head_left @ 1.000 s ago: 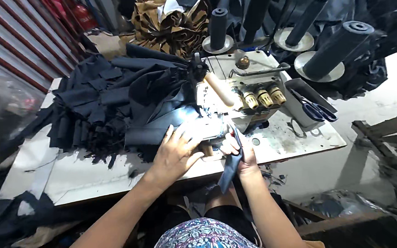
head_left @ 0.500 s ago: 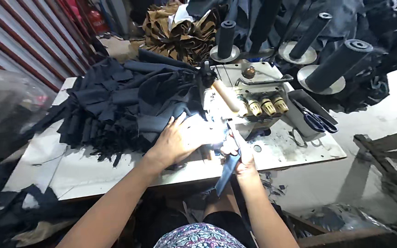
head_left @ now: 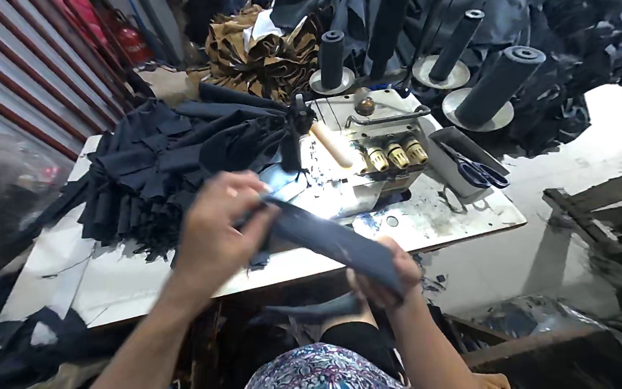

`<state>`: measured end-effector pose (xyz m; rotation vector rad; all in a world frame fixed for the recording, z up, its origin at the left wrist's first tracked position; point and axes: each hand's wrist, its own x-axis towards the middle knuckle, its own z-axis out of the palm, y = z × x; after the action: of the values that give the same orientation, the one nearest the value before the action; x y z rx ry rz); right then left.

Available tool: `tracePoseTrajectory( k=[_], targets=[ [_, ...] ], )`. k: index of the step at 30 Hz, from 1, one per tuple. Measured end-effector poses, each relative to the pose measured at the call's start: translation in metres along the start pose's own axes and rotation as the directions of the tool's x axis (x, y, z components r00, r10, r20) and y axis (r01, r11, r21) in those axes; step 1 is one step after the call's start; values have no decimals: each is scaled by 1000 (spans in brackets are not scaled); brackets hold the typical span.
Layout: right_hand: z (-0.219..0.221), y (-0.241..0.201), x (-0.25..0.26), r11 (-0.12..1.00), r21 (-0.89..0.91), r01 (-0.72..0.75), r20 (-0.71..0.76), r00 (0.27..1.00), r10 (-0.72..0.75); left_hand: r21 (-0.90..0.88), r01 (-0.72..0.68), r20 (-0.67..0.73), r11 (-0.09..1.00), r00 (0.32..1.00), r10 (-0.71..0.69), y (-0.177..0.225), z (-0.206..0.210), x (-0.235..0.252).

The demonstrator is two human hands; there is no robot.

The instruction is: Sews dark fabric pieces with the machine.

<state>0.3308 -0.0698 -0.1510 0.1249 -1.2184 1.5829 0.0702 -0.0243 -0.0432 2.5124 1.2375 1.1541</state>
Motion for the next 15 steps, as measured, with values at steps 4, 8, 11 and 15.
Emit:
tracePoseTrajectory(
  k=[4, 8, 11, 15],
  targets=[
    [-24, 10, -4, 998, 45, -32, -394, 918, 47, 439, 59, -28, 896, 998, -52, -42, -9, 16],
    [-39, 32, -1, 979, 91, -181, -610, 767, 198, 223, -301, 116, 927, 952, 282, -27, 75, -16],
    [-51, 28, -12, 964, 265, -11, -566, 808, 164, 71, -365, 186, 928, 919, 348, -41, 105, -32],
    [-61, 20, -10, 928, 361, 93, -591, 792, 151, 179, -309, 233, 934, 936, 265, -44, 102, -35]
  ],
)
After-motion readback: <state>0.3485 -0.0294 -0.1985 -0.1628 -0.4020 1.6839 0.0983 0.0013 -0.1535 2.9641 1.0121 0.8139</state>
